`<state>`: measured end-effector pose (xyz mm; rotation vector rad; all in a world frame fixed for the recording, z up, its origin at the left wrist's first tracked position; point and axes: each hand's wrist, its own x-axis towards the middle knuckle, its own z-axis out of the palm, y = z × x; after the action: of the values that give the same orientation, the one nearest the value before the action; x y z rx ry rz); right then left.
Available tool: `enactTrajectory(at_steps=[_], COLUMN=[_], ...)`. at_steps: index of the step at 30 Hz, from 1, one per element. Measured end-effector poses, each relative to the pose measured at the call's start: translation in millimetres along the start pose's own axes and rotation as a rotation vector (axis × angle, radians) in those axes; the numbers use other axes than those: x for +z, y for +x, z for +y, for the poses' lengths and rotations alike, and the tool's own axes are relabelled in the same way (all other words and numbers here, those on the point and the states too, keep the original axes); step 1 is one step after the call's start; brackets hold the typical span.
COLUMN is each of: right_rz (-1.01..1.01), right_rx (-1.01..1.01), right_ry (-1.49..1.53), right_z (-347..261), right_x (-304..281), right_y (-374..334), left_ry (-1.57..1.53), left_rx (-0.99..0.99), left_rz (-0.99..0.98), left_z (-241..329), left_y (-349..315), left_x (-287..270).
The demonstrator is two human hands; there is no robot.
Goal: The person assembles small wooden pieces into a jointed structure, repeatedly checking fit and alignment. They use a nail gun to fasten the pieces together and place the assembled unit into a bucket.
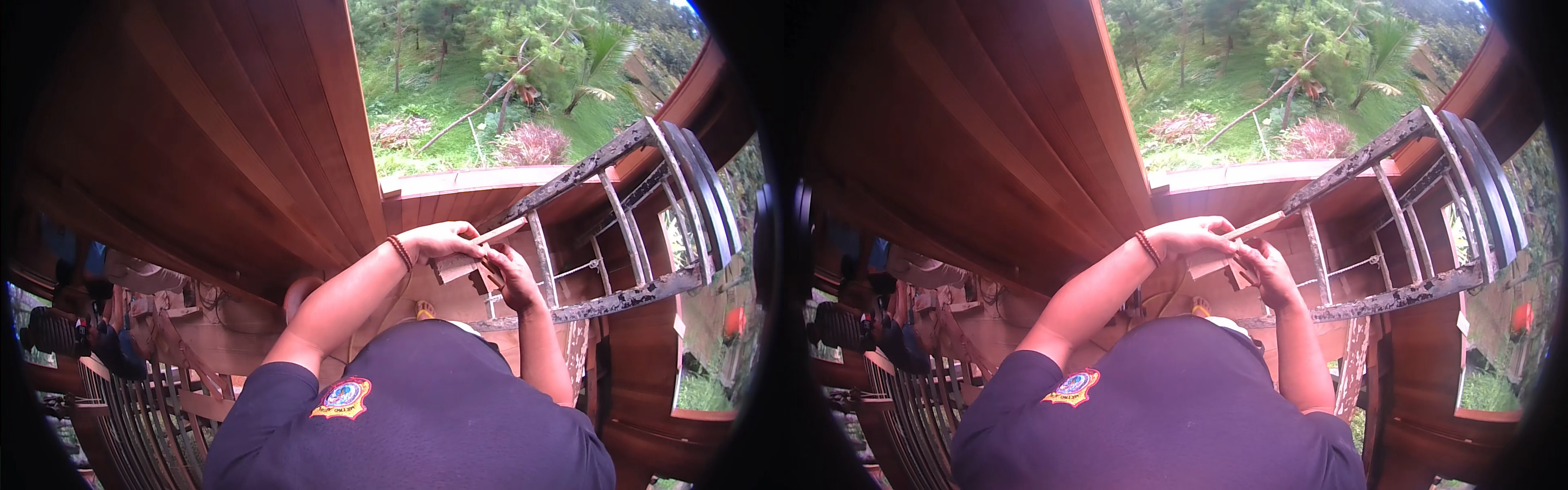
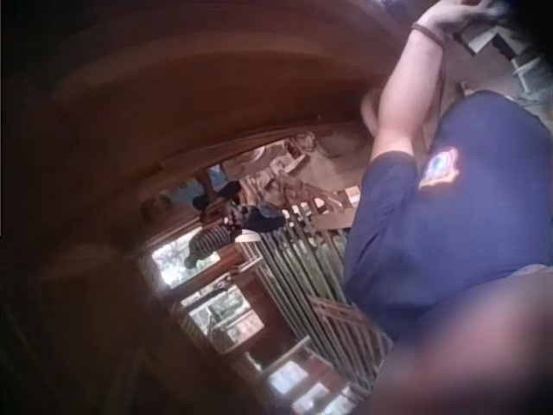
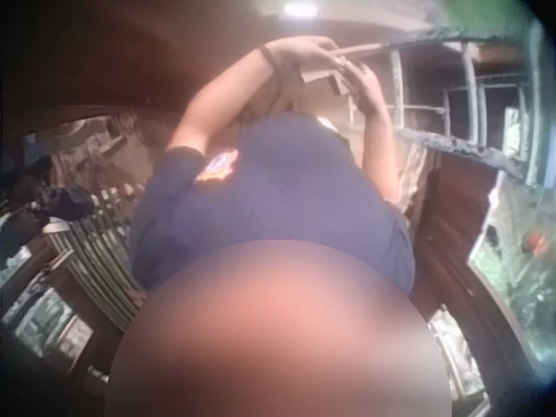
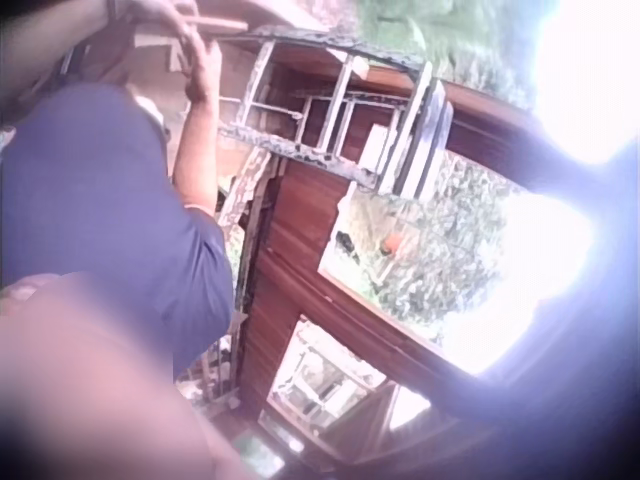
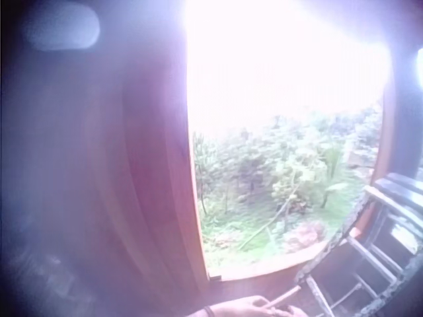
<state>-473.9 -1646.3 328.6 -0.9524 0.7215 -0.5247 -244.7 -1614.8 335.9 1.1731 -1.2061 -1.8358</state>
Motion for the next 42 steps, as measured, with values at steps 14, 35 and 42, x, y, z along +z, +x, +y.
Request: enactTrajectory(at_steps=[14,35,42], right_rz=[-0.003,-0.108,-0.325], right_rx=[0.049,0.301,0.355], right_ry=[0.030,-0.238,-0.268], right_z=[16.8,67.8,61.2], right_x=[6.7,32.8,60.4], right_y=[-0.4,10.8,19.3], left_ry=[-0.069,-0.222,0.329], left_rx=[-0.024,0.090,-0.014], left_rz=[0.001,0.084,0.378], left_z=[-18.0,-106.5,-91.9], left_y=[-8.6,-96.1,-124.0], left_x=[-2.9,17.6,42.8])
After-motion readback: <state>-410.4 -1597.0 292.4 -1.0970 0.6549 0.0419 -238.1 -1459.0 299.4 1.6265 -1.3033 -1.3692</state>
